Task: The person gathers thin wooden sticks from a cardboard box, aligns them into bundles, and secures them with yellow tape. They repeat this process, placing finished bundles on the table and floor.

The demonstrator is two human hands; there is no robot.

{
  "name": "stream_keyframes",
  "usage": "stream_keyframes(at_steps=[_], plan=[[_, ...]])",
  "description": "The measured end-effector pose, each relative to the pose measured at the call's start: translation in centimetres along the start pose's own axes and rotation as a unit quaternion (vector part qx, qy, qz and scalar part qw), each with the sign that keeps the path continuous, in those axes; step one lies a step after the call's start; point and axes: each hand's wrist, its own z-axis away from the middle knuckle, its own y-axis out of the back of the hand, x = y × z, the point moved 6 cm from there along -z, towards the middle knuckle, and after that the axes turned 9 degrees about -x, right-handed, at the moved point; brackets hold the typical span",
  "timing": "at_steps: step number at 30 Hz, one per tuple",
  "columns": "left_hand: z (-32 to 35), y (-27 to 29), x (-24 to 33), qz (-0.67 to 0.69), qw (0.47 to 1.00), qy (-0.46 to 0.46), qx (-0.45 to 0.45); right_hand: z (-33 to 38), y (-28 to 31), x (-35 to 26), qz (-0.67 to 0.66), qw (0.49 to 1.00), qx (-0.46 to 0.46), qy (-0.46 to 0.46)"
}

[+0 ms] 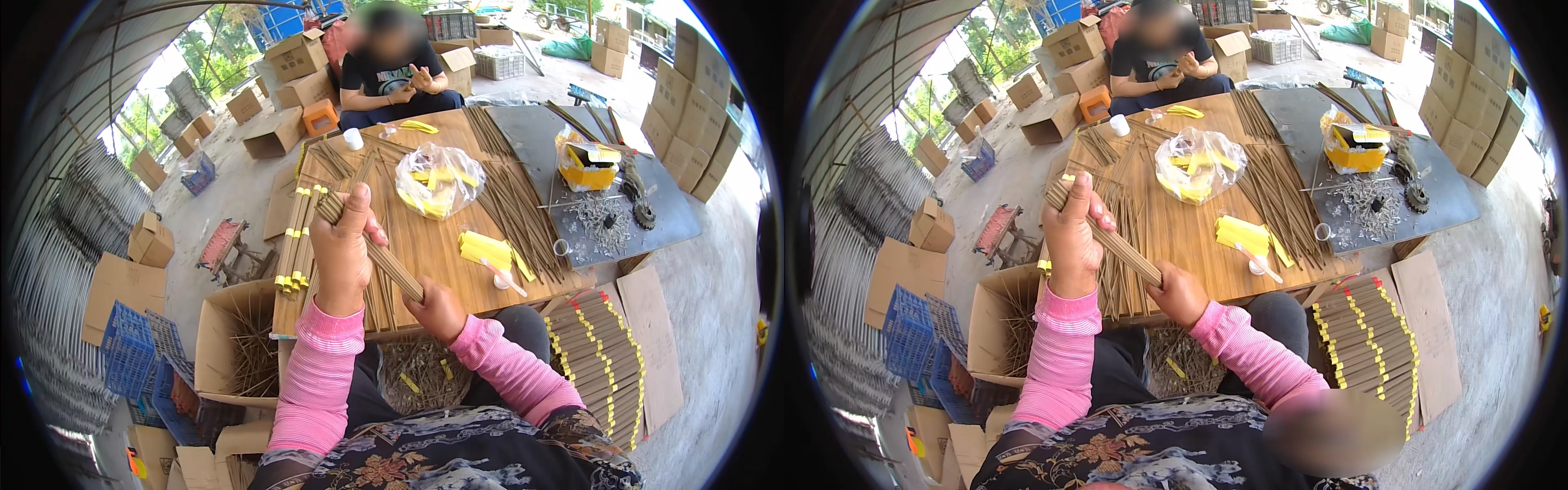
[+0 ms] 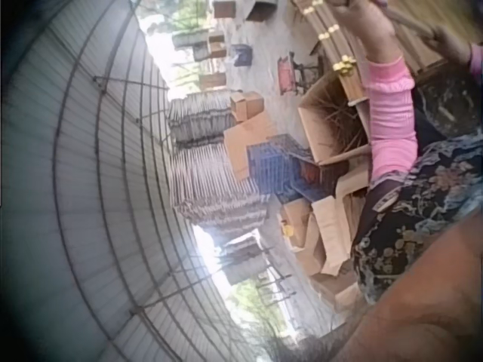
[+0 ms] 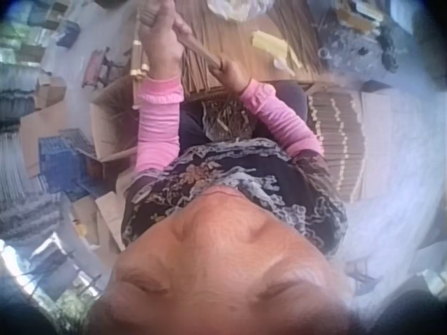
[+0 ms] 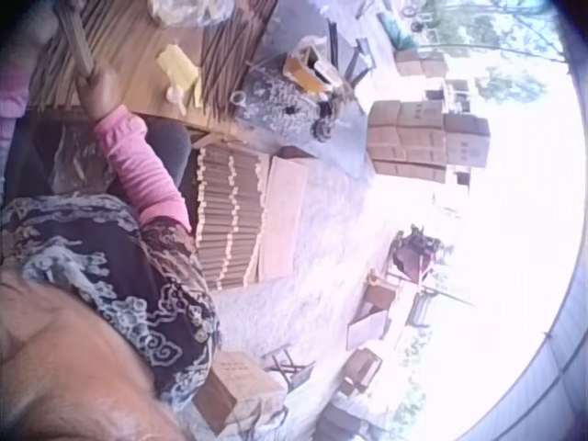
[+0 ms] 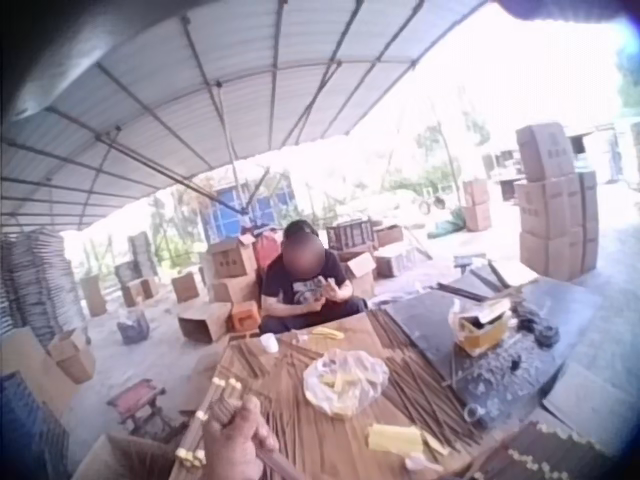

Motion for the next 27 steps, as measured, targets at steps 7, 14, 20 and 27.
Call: stream_keyframes(at_steps=[7,14,20,27], plan=[[0.2,-0.9,1.0,0.154,0.958,0.075,-0.229,1.5,-2.1,-2.3,-0.259,0.945,-0.200,-0.025],[1.3,-2.4,2.7,-0.041,0.990,-0.093,-0.100,-3.3,-0.4,-0.1,-0.080,0.990,-0.047,0.108],[-0.1,1.1,-5.4,-0.034,0.988,0.014,-0.149,-4.5,-2.5,4.9,-0.107,0.991,-0.051,0.060],[0.8,2.3,-8.3,0.012,0.989,0.012,-0.145,-4.1,-2.8,5.3,-0.113,0.989,-0.059,0.077]])
